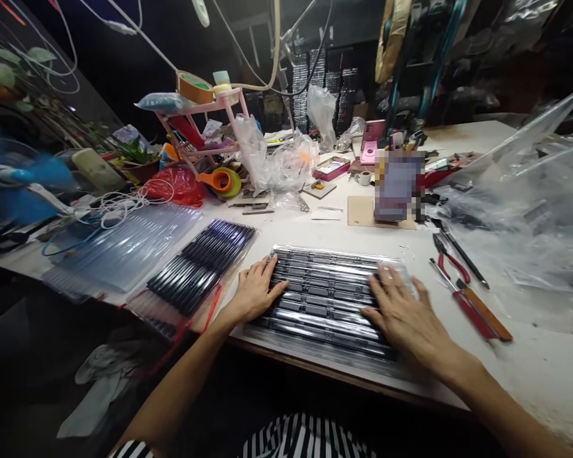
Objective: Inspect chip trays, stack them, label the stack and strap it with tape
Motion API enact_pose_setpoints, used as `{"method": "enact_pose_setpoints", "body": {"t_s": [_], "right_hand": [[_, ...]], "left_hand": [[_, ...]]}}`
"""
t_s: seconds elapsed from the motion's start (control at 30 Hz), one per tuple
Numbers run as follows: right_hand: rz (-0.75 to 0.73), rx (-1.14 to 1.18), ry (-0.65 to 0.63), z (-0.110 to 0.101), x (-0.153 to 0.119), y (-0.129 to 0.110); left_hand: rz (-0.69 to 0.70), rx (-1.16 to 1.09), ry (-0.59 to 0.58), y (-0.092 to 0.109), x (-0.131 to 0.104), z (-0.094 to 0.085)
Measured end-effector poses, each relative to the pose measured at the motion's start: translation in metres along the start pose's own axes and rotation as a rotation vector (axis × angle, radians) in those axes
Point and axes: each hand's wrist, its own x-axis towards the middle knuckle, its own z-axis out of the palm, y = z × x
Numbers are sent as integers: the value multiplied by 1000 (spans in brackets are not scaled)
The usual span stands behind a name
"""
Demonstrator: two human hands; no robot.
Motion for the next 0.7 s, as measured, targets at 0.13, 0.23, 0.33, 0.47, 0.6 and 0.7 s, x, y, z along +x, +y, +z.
{"method": "enact_pose_setpoints", "body": {"t_s": [0.13,0.23,0.33,0.47,0.6,0.7], "right_hand": [[-123,106,-202,-5,38,-6],[-179,153,-230,-11,51,-11],[-222,200,-274,-14,54,-15],[-228,261,-278,-14,60,-20],[-152,273,-220,-11,65,-7],[150,186,-95,-7,64,20]], "left_hand": [[49,-127,22,-8,0,-1],[103,-182,56,-11,-7,1],[91,44,73,-7,-11,3],[115,379,110,11,0,1],[277,360,72,30,14,5],[390,261,-70,37,16,14]]}}
